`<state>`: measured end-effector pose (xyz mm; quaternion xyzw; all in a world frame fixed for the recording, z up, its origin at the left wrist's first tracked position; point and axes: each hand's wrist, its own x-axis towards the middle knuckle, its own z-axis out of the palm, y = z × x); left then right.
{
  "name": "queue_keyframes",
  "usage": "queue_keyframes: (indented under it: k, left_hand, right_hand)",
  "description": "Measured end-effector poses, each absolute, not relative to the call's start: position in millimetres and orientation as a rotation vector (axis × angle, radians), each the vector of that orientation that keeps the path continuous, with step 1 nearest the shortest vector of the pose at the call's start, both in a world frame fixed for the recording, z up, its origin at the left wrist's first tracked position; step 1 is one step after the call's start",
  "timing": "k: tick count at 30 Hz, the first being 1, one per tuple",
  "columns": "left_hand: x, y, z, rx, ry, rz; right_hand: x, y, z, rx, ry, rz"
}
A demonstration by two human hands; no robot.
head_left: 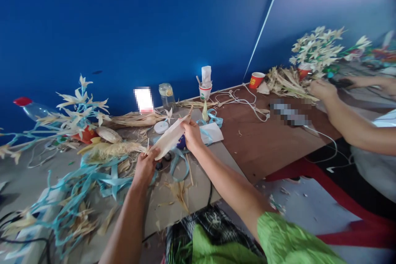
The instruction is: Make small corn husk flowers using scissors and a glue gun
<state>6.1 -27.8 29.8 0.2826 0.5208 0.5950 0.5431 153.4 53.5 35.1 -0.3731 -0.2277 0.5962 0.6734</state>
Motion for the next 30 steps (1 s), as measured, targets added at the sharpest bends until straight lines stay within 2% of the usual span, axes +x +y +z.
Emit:
queue_keyframes:
  k: [8, 17, 21, 25, 28, 30]
  left_hand:
    - [-1, -27, 33, 0.538, 1.232, 1.535]
    - [-3, -28, 33, 0.614, 1.087, 1.47]
    - [-6, -25, 36, 0.509, 1.166, 1.658]
    - [-15, -21, 37, 0.444, 1.23, 1.882]
    - [-20, -19, 37, 0.438, 1.284, 1.973]
    - [-22, -18, 36, 0.431, 1.308, 2.01]
  right_hand:
    - [169, 57, 48, -0.698, -0.533, 1.323]
    - [175, 65, 41, -0.733, -0.375, 1.353]
    - [180, 63, 45, -0.759, -0.364, 1.312]
    - [173, 49, 50, -0.915, -0.767, 1.12]
    - [159, 29, 49, -0.921, -1.45, 1.143]
    - [147, 15, 46, -0.932, -1.855, 1.038]
